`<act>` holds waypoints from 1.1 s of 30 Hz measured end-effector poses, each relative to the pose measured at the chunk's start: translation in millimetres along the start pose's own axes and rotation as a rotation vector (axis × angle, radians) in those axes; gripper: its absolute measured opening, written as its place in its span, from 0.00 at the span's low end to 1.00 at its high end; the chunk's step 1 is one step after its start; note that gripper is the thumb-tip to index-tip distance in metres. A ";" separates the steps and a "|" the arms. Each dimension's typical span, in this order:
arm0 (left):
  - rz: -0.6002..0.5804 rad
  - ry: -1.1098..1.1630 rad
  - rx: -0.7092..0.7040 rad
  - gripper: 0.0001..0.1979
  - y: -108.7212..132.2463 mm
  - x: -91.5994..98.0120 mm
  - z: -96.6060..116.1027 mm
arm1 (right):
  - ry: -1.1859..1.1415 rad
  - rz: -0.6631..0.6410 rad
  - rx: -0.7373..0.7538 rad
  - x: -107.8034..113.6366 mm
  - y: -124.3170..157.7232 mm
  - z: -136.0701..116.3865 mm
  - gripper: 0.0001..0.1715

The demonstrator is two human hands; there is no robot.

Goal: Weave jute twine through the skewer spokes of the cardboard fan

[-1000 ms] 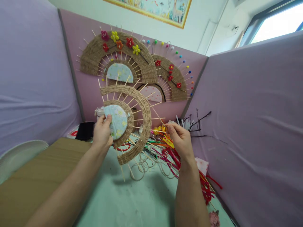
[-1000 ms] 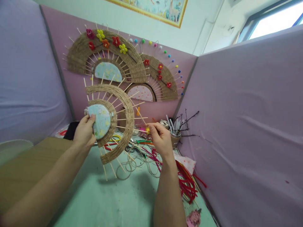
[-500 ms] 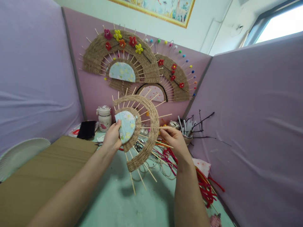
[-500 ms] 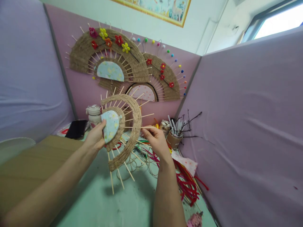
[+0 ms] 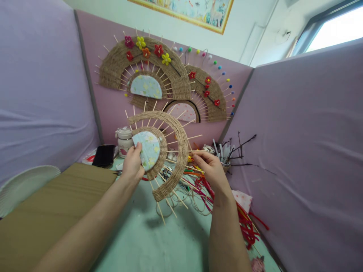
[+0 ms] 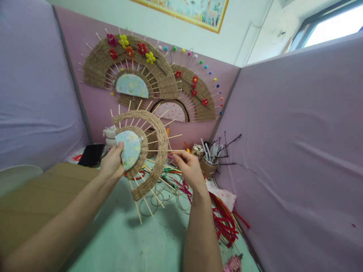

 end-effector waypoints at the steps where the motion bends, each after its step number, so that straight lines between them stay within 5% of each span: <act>1: 0.002 -0.001 -0.023 0.09 -0.5 0.0 1.8 | 0.023 0.006 0.009 1.1 -0.1 -0.9 0.15; 17: 0.080 -0.001 -0.170 0.09 -2.6 5.1 27.4 | 0.403 0.118 0.188 3.3 -0.4 -27.0 0.13; 33: 0.063 0.126 0.040 0.11 6.2 -0.8 13.3 | 0.036 -0.046 -0.011 -7.6 0.7 -7.1 0.10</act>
Point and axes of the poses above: each hand's wrist, its own y-axis away from the middle knuckle, its own x-axis out of the back of the hand, z = x × y, the point moved 4 cm from there along -y, towards the middle knuckle, and after that the axes turned 12 degrees about x, right-handed, at the moved point
